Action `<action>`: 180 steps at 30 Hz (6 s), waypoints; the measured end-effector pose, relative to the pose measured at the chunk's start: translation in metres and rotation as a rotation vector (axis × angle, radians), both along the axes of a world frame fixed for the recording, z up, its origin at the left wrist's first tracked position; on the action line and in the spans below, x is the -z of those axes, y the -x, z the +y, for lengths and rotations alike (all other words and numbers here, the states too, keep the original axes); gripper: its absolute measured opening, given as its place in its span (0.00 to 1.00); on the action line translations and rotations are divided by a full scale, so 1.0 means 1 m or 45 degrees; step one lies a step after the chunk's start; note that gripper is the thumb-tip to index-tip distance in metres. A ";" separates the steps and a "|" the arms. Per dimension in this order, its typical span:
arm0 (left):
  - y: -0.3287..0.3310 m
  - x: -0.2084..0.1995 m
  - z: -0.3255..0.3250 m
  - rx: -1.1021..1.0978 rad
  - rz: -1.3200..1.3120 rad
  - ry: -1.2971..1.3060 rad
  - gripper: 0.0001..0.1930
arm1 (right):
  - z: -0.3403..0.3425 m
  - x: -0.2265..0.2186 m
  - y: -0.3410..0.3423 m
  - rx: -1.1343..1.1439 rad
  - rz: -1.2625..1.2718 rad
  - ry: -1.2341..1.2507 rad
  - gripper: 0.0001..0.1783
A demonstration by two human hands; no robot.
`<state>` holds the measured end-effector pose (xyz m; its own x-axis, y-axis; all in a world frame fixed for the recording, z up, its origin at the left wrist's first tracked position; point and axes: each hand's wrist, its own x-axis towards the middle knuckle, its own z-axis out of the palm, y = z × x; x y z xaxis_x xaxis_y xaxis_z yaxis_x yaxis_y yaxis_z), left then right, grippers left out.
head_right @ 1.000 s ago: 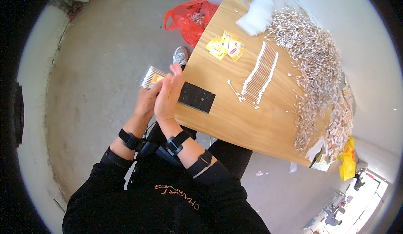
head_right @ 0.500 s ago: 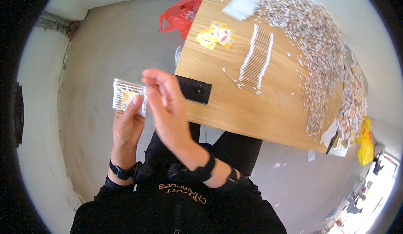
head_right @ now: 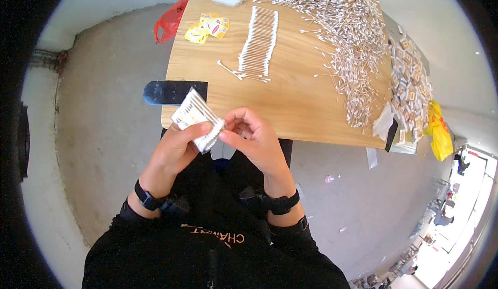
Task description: Arranging and packaging cotton swabs into small plastic bags.
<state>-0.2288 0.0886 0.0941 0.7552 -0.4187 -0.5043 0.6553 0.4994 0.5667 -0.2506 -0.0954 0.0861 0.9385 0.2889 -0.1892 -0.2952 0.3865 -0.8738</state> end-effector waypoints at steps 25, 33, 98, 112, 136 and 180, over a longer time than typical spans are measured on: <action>0.000 0.015 -0.018 -0.007 0.040 0.210 0.17 | 0.005 -0.007 0.014 0.292 0.047 0.163 0.19; -0.004 0.011 -0.010 -0.232 0.126 0.201 0.15 | 0.024 -0.003 0.010 0.335 0.160 -0.096 0.18; -0.007 0.025 -0.004 0.260 -0.764 -0.542 0.06 | -0.017 0.015 0.008 0.307 -0.316 0.684 0.05; -0.004 0.025 -0.005 0.275 -0.829 -0.615 0.03 | -0.014 0.007 0.008 0.291 -0.394 0.718 0.04; -0.012 0.009 -0.002 0.233 -1.327 -1.139 0.03 | -0.017 -0.007 0.010 0.277 -0.444 1.216 0.03; 0.004 0.082 -0.053 -0.170 -0.486 -0.524 0.09 | 0.031 0.098 -0.002 0.708 -0.111 0.583 0.18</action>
